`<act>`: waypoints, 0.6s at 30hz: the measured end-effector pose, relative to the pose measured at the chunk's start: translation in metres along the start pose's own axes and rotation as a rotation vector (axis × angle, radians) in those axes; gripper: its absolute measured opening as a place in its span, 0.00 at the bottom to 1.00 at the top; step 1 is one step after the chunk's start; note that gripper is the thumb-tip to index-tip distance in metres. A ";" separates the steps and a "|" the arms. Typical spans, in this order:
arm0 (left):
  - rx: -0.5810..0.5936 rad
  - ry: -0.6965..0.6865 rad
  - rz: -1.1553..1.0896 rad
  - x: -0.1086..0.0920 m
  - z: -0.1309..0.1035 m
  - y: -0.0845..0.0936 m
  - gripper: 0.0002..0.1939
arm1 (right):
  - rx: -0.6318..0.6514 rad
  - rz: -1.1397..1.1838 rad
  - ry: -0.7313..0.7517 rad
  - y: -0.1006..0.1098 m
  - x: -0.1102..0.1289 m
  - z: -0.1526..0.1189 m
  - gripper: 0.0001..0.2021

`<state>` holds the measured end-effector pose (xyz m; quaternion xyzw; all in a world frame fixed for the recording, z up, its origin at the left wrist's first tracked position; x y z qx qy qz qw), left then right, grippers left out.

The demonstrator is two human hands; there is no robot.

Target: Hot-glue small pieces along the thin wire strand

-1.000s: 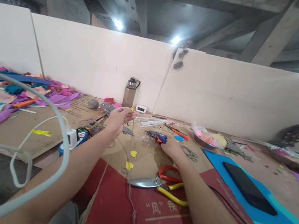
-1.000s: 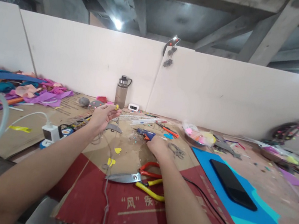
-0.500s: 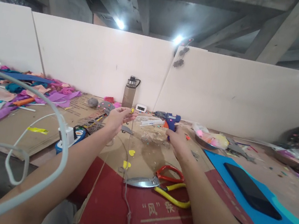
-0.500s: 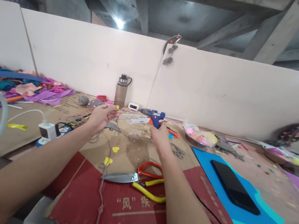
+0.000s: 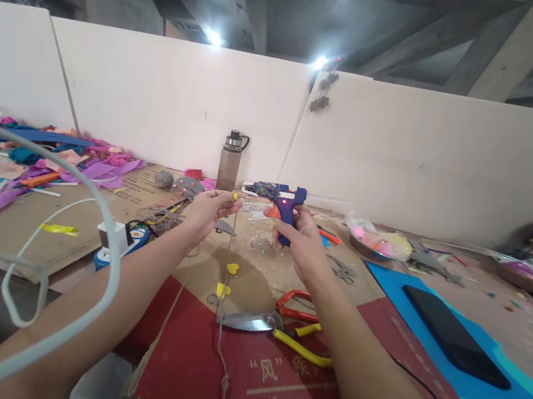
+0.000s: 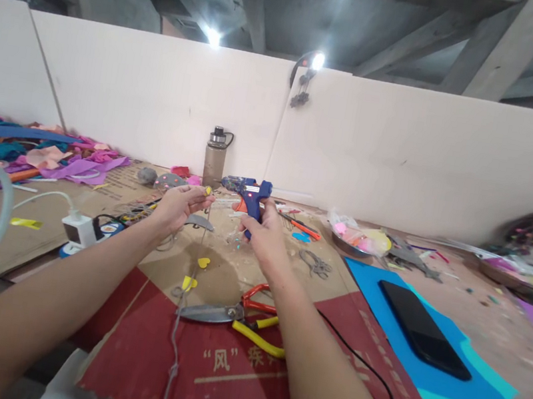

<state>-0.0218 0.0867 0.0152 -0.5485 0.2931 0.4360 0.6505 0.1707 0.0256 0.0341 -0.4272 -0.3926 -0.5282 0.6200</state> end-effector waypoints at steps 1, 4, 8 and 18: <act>0.005 -0.002 -0.001 0.000 0.000 0.000 0.03 | -0.005 -0.059 0.026 0.000 0.000 0.000 0.19; 0.010 -0.007 -0.002 -0.001 -0.001 -0.001 0.03 | 0.004 -0.256 0.119 -0.001 0.004 0.000 0.21; 0.014 -0.014 0.010 -0.002 -0.002 -0.003 0.03 | 0.019 -0.476 0.273 -0.006 0.013 -0.005 0.19; 0.045 -0.012 0.047 -0.003 -0.005 -0.007 0.04 | 0.025 -0.641 0.309 -0.009 0.015 -0.009 0.19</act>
Point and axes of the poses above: each hand's wrist, its own z-axis towards the middle knuckle, its own y-axis out of the back of the hand, x = y × z, the point moved 7 cm from there along z, towards the middle knuckle, and after that the axes turned 3 degrees about -y, right-handed, at the moved point
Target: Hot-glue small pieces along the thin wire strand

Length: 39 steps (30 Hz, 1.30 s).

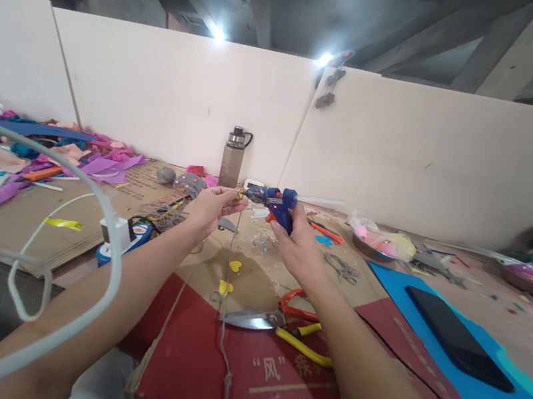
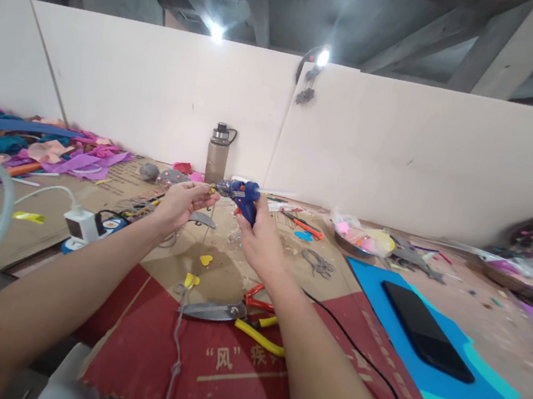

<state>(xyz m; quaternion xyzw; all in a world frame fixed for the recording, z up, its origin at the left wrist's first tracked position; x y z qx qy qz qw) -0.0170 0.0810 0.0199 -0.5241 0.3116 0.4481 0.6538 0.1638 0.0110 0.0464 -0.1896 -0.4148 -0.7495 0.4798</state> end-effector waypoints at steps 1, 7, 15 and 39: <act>0.002 0.001 0.003 0.000 0.000 -0.001 0.04 | -0.001 -0.007 0.001 0.000 0.000 0.000 0.18; 0.011 -0.005 -0.004 -0.002 -0.001 -0.002 0.05 | -0.003 -0.028 0.022 0.000 0.001 0.000 0.16; 0.023 -0.003 0.015 0.000 -0.001 -0.002 0.05 | -0.013 -0.084 0.016 0.002 0.002 -0.001 0.20; 0.028 -0.012 0.010 -0.001 -0.001 -0.004 0.05 | -0.030 -0.121 0.011 0.003 0.001 -0.001 0.20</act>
Point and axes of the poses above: each hand's wrist, its own z-axis towards the middle knuckle, its own y-axis out of the back of the hand, x = y × z, the point moved 7 cm from there along z, towards the middle knuckle, and after that the axes turned 3 degrees about -y, right-handed, at the moved point
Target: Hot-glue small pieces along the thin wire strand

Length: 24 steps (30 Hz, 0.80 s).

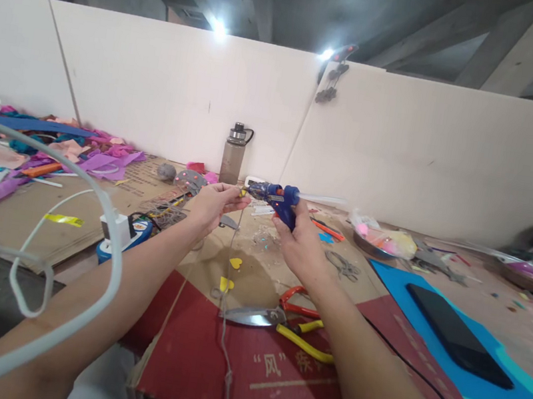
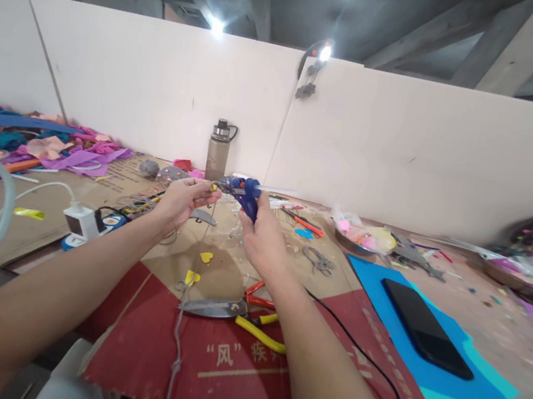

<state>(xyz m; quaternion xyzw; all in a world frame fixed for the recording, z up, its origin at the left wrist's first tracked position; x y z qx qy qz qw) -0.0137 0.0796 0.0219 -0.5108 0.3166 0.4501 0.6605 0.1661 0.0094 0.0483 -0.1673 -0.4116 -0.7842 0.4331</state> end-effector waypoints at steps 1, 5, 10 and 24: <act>-0.001 0.000 -0.001 0.000 0.000 0.000 0.04 | -0.002 0.002 0.000 0.000 0.000 0.000 0.20; -0.010 0.001 0.004 -0.002 -0.001 -0.001 0.04 | -0.005 -0.002 0.001 0.001 0.000 0.000 0.20; -0.023 0.010 0.010 -0.002 -0.001 0.000 0.05 | 0.002 -0.005 0.008 0.000 -0.001 0.000 0.21; -0.005 0.000 0.005 0.000 0.000 0.001 0.06 | -0.016 -0.014 0.025 0.003 0.003 0.000 0.22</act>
Point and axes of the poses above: each hand's wrist, its own z-axis towards the middle knuckle, its own y-axis out of the back of the hand, x = y × z, the point moved 7 cm from there along z, towards the middle knuckle, and after that the axes turned 3 degrees about -y, right-handed, at the moved point
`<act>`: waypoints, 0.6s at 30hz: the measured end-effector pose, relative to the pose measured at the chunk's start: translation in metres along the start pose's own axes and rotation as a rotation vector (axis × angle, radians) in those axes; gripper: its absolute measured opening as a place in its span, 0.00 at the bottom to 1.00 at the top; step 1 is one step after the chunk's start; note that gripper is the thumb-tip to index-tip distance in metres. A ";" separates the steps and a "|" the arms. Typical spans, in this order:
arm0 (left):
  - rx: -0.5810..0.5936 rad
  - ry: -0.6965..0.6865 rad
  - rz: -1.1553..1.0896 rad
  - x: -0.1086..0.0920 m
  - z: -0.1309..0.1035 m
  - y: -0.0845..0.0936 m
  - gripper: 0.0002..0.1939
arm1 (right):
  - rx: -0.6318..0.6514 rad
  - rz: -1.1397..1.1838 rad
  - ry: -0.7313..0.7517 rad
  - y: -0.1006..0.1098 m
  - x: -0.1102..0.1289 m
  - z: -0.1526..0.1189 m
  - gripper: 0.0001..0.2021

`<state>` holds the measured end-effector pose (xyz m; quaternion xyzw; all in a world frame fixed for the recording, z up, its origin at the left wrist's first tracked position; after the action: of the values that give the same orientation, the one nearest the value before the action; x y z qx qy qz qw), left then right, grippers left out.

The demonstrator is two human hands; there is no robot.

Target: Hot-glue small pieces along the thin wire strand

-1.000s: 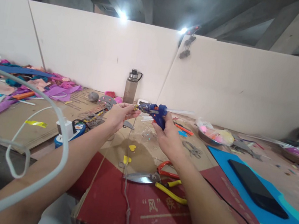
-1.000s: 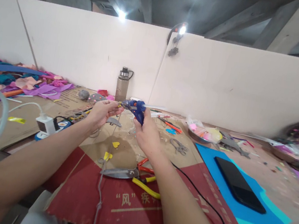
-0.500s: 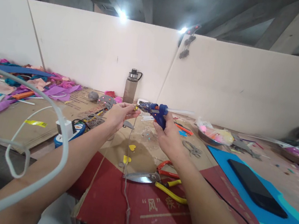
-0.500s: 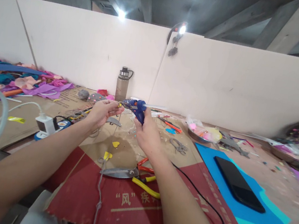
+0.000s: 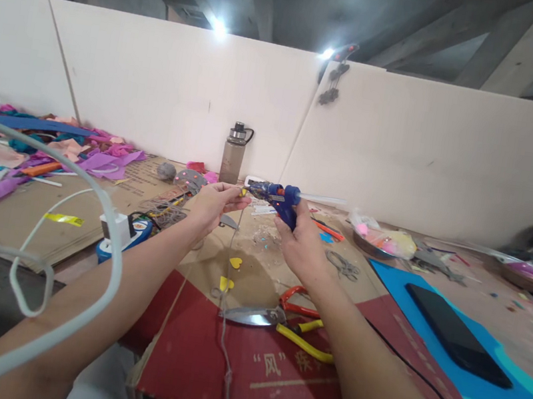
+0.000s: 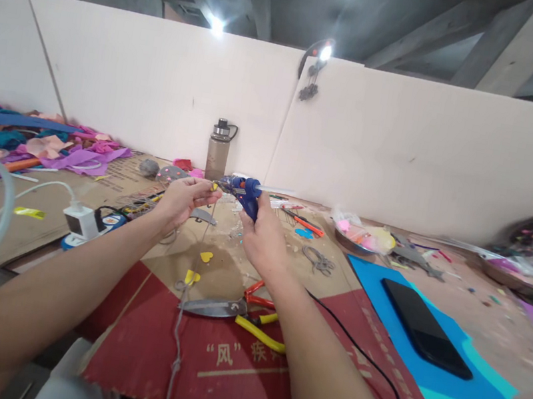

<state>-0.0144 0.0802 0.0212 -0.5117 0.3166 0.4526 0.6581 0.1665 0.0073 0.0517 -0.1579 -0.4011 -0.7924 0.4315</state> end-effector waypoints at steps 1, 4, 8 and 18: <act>-0.001 0.001 0.000 0.000 0.000 0.000 0.06 | 0.002 -0.001 -0.003 0.000 0.000 0.000 0.22; -0.010 0.007 0.000 -0.001 0.000 0.000 0.06 | 0.008 -0.003 -0.003 -0.001 -0.001 -0.001 0.22; -0.014 0.006 0.009 -0.002 -0.002 -0.001 0.05 | -0.002 -0.010 -0.002 0.000 0.000 0.000 0.22; -0.021 -0.011 0.021 -0.002 -0.001 0.001 0.04 | -0.007 -0.010 -0.008 0.000 -0.001 0.000 0.21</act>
<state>-0.0156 0.0792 0.0221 -0.5128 0.3135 0.4656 0.6496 0.1665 0.0080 0.0512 -0.1606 -0.4006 -0.7953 0.4256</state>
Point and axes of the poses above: each hand's wrist, its own z-axis towards the middle knuckle, its own y-axis out of the back of the hand, x = y × z, the point moved 7 cm from there along z, towards the middle knuckle, and after that the axes turned 3 degrees about -y, right-handed, at the moved point
